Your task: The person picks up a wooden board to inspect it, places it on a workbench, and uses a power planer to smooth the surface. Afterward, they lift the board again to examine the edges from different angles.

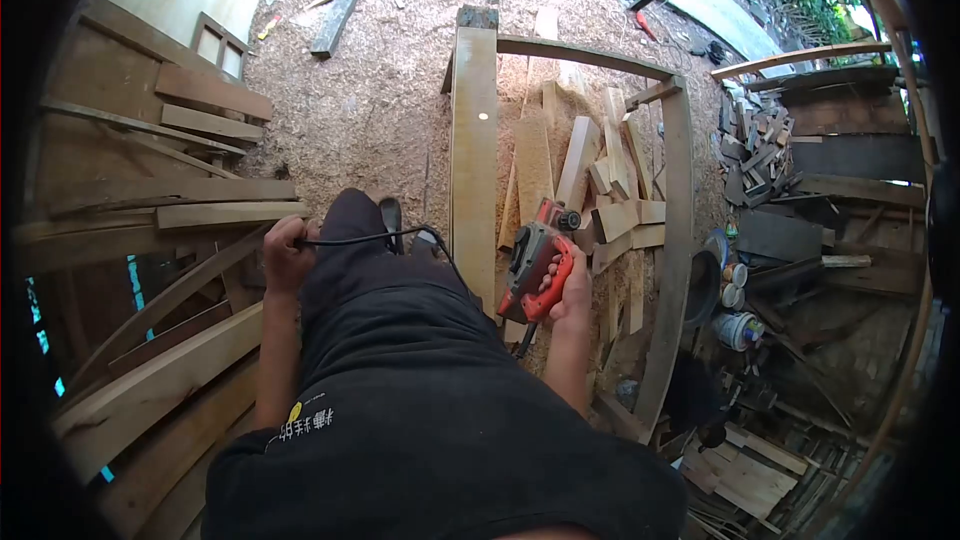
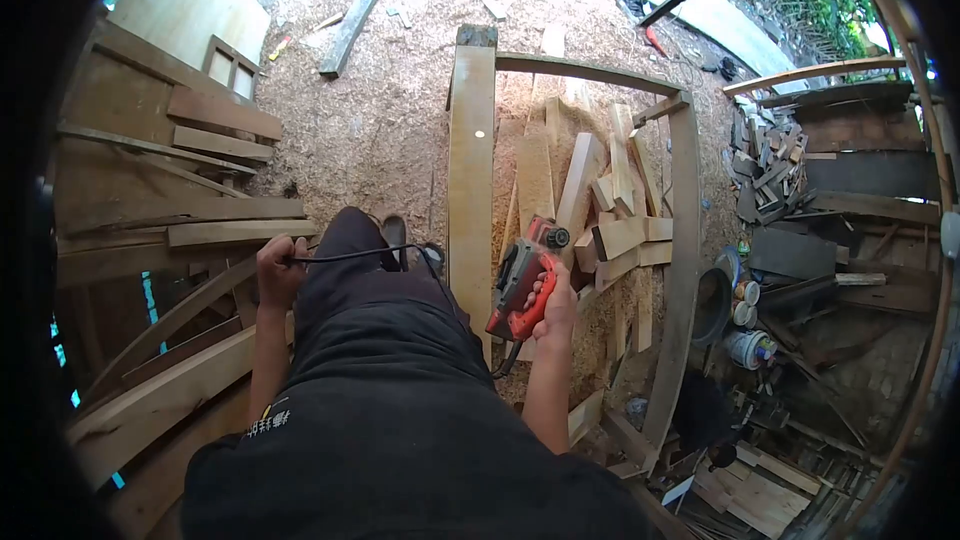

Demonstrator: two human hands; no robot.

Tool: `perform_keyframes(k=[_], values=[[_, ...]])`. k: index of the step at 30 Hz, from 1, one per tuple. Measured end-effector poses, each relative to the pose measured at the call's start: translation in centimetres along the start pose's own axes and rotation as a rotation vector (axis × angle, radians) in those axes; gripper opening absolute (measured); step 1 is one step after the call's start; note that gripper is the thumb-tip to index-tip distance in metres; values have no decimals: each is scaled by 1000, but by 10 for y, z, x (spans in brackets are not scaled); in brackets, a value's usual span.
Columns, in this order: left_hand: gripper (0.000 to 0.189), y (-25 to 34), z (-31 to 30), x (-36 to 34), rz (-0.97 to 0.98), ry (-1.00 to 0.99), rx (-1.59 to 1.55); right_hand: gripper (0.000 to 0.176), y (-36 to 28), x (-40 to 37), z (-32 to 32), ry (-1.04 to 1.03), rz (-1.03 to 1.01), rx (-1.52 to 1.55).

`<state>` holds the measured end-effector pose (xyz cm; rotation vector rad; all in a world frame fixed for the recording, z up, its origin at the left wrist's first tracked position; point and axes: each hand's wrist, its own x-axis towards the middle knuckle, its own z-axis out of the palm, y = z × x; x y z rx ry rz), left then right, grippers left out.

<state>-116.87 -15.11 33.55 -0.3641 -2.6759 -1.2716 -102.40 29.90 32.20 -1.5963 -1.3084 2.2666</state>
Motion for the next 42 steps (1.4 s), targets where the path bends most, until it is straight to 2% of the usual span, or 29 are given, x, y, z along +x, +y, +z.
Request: perform_keyframes(k=[7, 17, 19, 23, 27, 33, 36, 38, 42], values=[[42, 31, -38, -53, 107, 44, 16, 42, 49, -30, -63, 14, 0, -45], [40, 47, -71, -180, 220, -65, -118, 43, 178, -127, -157, 78, -29, -151], [40, 50, -87, -220, 210, -73, -148, 41, 200, -159, -171, 94, -61, -255], [41, 52, -111, -298, 155, -77, -202, 40, 241, -209, -203, 117, -15, -276], [42, 56, -118, -352, 97, -97, -219, 39, 278, -232, -238, 109, -30, -340], [42, 74, -121, -371, 116, -149, -180, 40, 320, -240, -269, 100, -15, -352], [43, 77, -113, -369, 153, -109, -161, 43, 331, -226, -272, 110, -3, -355], [43, 82, -111, -369, 138, -111, -145, 46, 340, -216, -276, 164, 99, -488], [44, 83, -102, -362, 184, -98, -182, 47, 367, -202, -286, 111, 66, -486]])
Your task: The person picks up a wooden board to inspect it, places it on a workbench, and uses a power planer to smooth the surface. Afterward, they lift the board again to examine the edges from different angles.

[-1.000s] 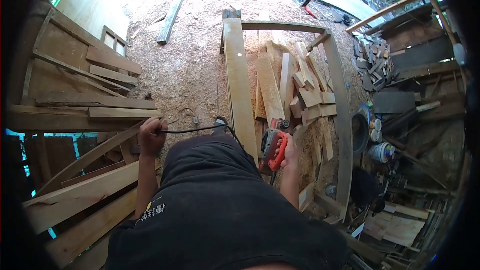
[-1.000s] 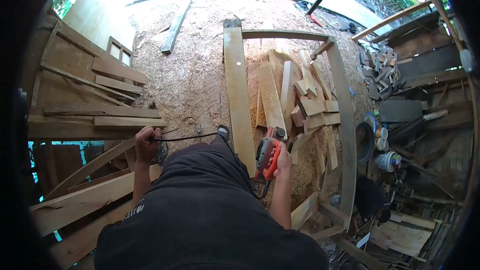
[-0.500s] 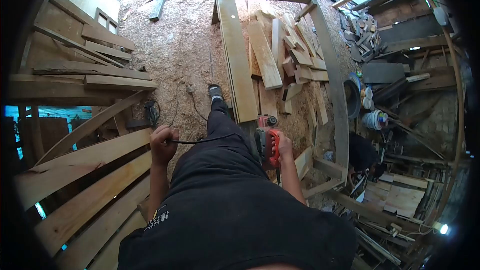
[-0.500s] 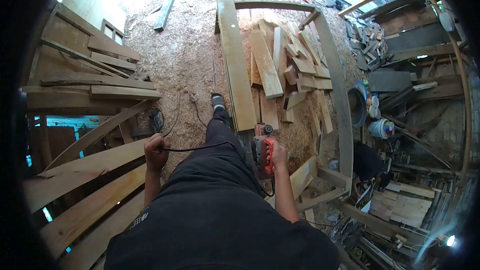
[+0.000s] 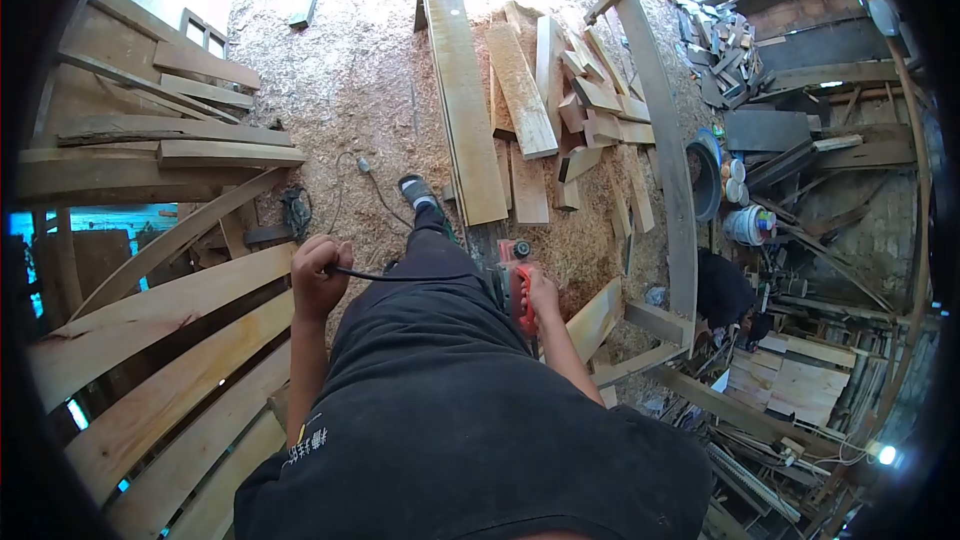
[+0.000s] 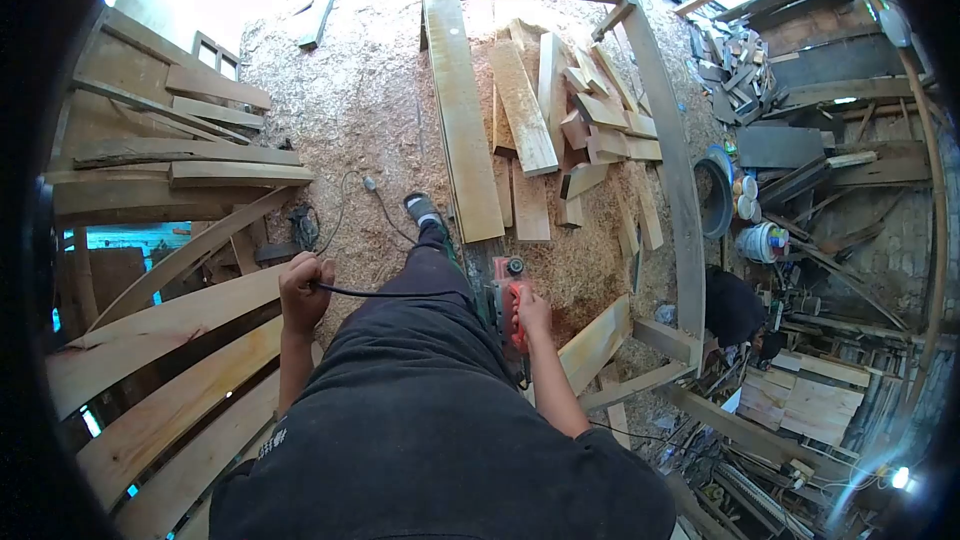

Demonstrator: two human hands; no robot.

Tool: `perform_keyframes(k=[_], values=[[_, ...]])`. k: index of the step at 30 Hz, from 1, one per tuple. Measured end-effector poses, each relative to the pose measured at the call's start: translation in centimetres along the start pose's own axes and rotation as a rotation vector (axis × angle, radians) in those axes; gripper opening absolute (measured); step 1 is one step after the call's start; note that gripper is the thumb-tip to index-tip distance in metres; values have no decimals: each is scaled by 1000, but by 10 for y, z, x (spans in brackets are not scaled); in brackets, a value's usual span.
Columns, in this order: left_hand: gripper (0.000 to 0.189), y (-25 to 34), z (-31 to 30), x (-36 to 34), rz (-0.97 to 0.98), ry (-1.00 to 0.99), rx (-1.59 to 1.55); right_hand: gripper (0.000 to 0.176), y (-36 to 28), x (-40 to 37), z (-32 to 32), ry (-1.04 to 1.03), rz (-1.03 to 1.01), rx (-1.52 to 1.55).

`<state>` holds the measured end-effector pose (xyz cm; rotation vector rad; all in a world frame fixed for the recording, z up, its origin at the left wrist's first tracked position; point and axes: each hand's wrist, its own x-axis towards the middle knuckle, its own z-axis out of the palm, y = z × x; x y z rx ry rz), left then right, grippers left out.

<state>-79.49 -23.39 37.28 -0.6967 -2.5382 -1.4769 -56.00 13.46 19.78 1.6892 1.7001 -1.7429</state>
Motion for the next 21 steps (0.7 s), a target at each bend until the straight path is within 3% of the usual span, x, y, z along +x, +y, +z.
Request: perform_keyframes(k=[12, 21], values=[[43, 5, 26, 18, 113, -129, -24, 45, 14, 45, 22, -1, -34, 110], [44, 12, 46, 17, 70, -278, -72, 55, 12, 67, 33, 194, -124, -189]])
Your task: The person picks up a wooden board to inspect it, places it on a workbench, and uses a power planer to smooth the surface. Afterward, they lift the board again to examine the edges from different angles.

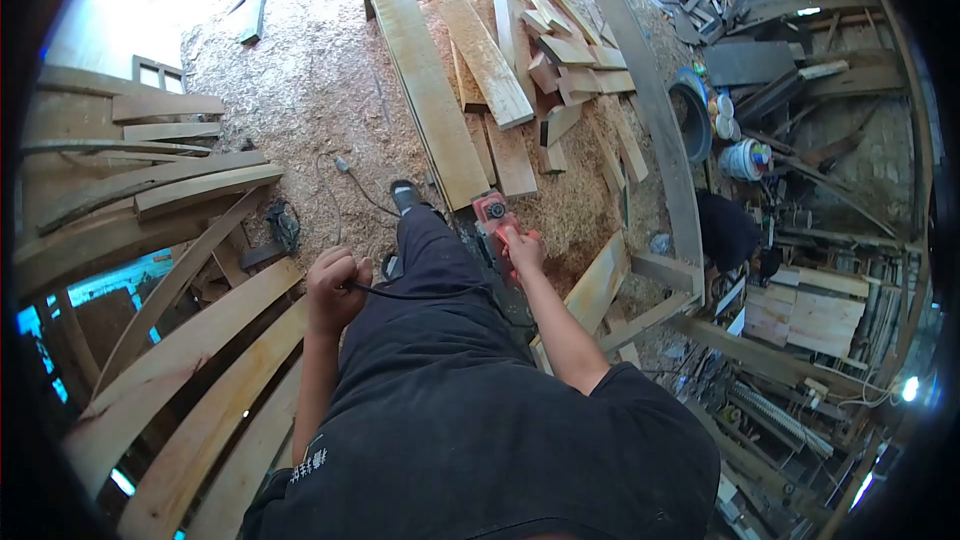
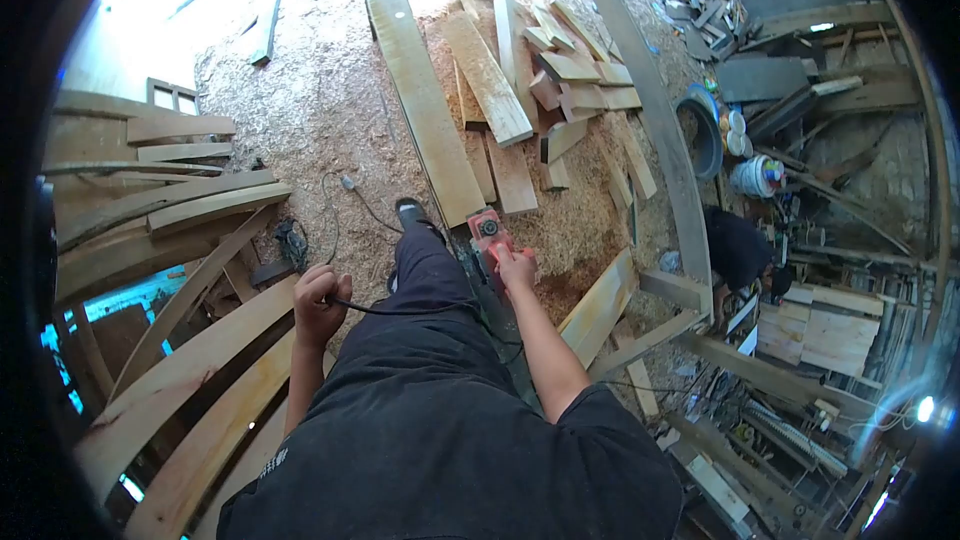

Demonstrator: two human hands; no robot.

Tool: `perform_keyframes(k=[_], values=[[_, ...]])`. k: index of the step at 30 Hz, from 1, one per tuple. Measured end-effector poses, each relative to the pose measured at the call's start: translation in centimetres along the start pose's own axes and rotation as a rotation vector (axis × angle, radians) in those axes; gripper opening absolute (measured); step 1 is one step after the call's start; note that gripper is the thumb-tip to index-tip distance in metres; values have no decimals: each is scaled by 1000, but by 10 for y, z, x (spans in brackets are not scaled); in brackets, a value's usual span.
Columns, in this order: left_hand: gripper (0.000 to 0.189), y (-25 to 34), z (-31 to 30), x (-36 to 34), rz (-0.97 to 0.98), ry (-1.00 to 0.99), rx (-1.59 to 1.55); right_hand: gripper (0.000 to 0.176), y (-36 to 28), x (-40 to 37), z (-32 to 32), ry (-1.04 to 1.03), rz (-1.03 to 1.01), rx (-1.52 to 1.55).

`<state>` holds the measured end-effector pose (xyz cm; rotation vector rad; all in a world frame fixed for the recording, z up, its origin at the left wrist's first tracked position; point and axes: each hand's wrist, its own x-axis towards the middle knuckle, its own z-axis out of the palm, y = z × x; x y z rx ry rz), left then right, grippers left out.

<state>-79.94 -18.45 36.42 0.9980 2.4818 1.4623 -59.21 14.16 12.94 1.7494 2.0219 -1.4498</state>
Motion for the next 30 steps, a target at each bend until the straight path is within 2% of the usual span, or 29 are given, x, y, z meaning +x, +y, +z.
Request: perform_keyframes(k=[3, 6, 9, 11, 14, 18, 21, 24, 30], values=[[44, -3, 5, 20, 6, -37, -1, 54, 8, 17, 4, -29, 40, 55], [43, -7, 13, 46, -1, -82, -10, 52, -8, 23, -1, -60, 129, -25], [43, -5, 24, 68, -11, -120, -1, 50, 10, 42, 6, -83, 110, -2], [43, -3, 32, 84, 1, -122, 3, 58, 6, 49, 11, -51, 123, -116], [44, -5, 41, 99, 35, -144, 4, 51, 3, 53, 12, 9, 119, -82], [44, -9, 48, 111, 97, -165, 7, 54, -1, 63, 15, 44, 101, -176], [44, -11, 53, 119, 75, -166, -8, 56, 8, 71, 22, 88, 17, -247], [45, -15, 59, 125, 71, -181, -2, 59, -16, 65, 19, 112, 102, -296], [45, -18, 62, 145, 71, -214, -17, 63, -42, 60, 13, 136, 75, -384]])
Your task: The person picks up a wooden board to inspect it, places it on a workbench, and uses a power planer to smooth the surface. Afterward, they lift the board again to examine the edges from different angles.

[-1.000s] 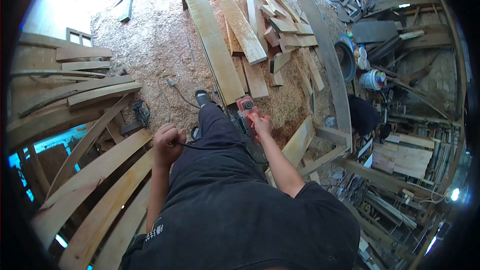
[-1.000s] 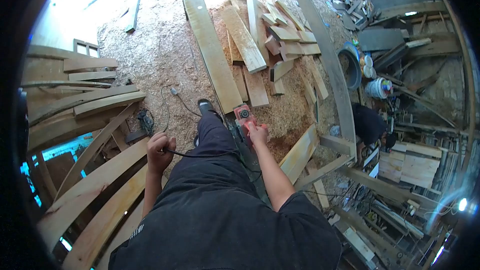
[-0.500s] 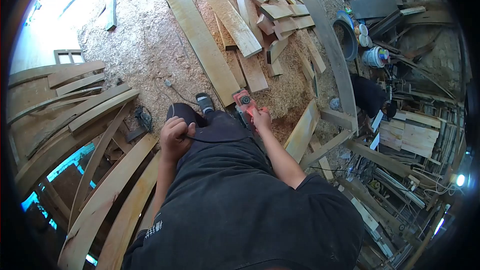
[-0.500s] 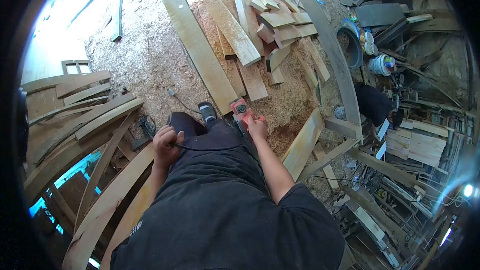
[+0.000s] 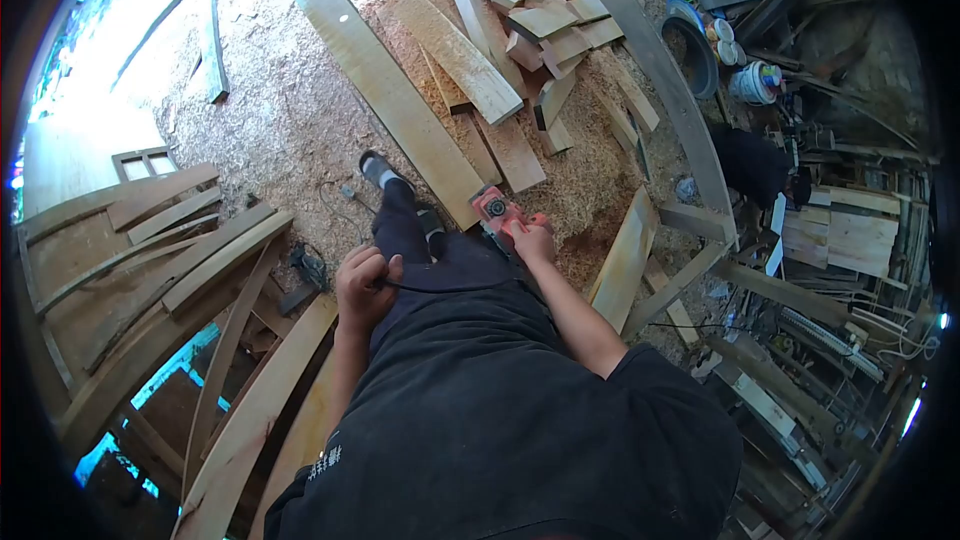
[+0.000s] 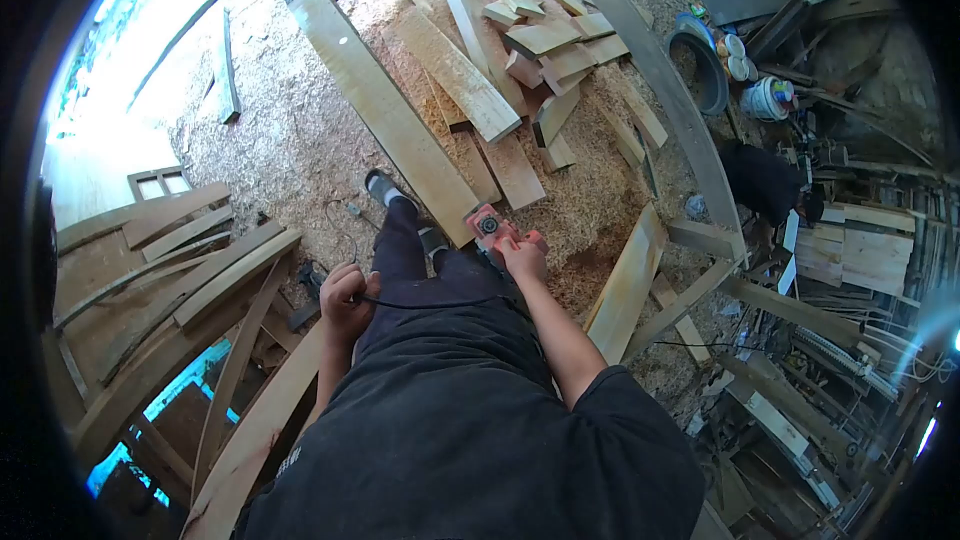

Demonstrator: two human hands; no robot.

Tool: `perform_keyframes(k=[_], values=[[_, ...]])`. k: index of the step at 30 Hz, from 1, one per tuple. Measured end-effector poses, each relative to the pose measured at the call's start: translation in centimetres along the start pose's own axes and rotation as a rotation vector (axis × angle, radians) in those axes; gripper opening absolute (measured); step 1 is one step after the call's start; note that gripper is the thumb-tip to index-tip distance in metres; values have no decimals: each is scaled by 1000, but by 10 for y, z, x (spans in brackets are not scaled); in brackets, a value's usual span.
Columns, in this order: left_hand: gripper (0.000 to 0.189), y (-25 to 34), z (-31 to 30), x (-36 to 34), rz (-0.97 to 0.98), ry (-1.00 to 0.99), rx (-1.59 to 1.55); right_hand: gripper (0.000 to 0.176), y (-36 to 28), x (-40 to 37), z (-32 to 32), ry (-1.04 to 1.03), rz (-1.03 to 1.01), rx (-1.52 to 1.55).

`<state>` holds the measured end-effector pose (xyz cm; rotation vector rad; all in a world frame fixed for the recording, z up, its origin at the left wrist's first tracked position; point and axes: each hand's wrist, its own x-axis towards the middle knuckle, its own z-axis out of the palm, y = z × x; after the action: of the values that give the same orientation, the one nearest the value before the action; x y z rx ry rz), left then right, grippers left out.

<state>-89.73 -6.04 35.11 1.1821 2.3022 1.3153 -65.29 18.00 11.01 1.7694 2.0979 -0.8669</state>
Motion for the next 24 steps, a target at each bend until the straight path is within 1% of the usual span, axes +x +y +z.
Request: perform_keyframes(k=[2, 6, 9, 12, 14, 16, 18, 21, 23, 24], values=[[45, -6, -3, 4, 7, -15, -7, 63, -3, 1, 0, -49, 54, -8], [44, -12, -6, 12, -9, -44, -27, 61, -9, 1, 0, -54, 57, 24], [44, -12, -10, 19, 21, -53, -32, 62, -18, -1, -3, -60, 67, 10], [44, -14, -11, 22, 9, -46, -41, 63, -24, -3, -9, -75, 84, -5], [44, -18, -13, 24, 21, -53, -28, 63, -26, -1, -6, -40, 33, 6], [45, -22, -18, 27, 35, -62, -12, 63, -29, 2, -4, -34, 35, 10], [45, -25, -22, 30, 7, -71, -10, 62, -33, 3, -2, -24, 34, 11], [45, -35, -23, 36, -5, -66, -13, 62, -47, 4, -6, 33, 40, 73], [44, -39, -25, 41, -2, -68, -16, 58, -47, 11, 2, -53, 114, 42], [43, -41, -27, 44, 3, -66, -23, 58, -47, 13, 7, -57, 117, 43]])
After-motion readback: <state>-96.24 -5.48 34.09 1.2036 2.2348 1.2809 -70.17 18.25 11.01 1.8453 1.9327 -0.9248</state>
